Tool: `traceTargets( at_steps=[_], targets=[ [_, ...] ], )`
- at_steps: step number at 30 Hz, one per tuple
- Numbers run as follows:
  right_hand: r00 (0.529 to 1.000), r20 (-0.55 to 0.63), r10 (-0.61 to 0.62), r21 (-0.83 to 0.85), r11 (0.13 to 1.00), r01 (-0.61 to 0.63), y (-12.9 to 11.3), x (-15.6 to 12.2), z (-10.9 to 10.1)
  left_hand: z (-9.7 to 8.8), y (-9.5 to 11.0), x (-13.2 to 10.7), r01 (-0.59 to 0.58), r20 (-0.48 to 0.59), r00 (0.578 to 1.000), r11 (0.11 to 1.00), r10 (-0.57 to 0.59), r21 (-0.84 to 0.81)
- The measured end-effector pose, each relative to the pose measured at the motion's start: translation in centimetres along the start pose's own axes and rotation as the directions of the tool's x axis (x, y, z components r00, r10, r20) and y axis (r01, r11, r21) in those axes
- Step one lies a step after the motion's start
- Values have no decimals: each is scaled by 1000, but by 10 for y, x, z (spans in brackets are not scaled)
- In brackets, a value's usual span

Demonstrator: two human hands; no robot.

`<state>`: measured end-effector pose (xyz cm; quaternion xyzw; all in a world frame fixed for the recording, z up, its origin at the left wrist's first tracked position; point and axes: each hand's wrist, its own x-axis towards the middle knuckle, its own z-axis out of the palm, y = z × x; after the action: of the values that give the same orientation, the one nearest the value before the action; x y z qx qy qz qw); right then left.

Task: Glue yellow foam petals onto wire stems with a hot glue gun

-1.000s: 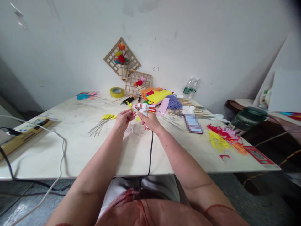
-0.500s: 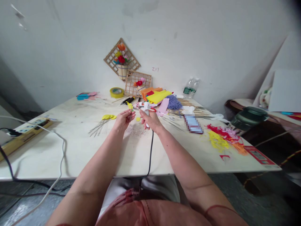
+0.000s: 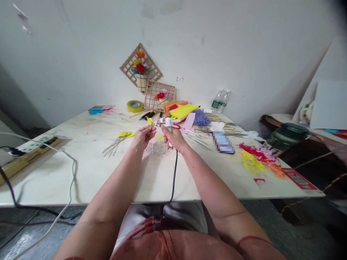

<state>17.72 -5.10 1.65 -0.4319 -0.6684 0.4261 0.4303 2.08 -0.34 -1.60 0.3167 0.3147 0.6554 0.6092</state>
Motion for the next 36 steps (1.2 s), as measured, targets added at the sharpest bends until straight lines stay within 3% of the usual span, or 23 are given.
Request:
traceTargets(
  at_steps=[10,19,36],
  targets=[
    [999,-31,7,-15,1000,-8,0,1,0,0,0,1,0,14,1000,1000,0,-5],
    [999,-15,-29,74,997,30,0,1,0,0,0,0,7,5,1000,1000,-7,2],
    [1000,7,8,7,1000,-8,-5,-3,1,1,0,-2,-14,13,1000,999,13,49]
  ],
)
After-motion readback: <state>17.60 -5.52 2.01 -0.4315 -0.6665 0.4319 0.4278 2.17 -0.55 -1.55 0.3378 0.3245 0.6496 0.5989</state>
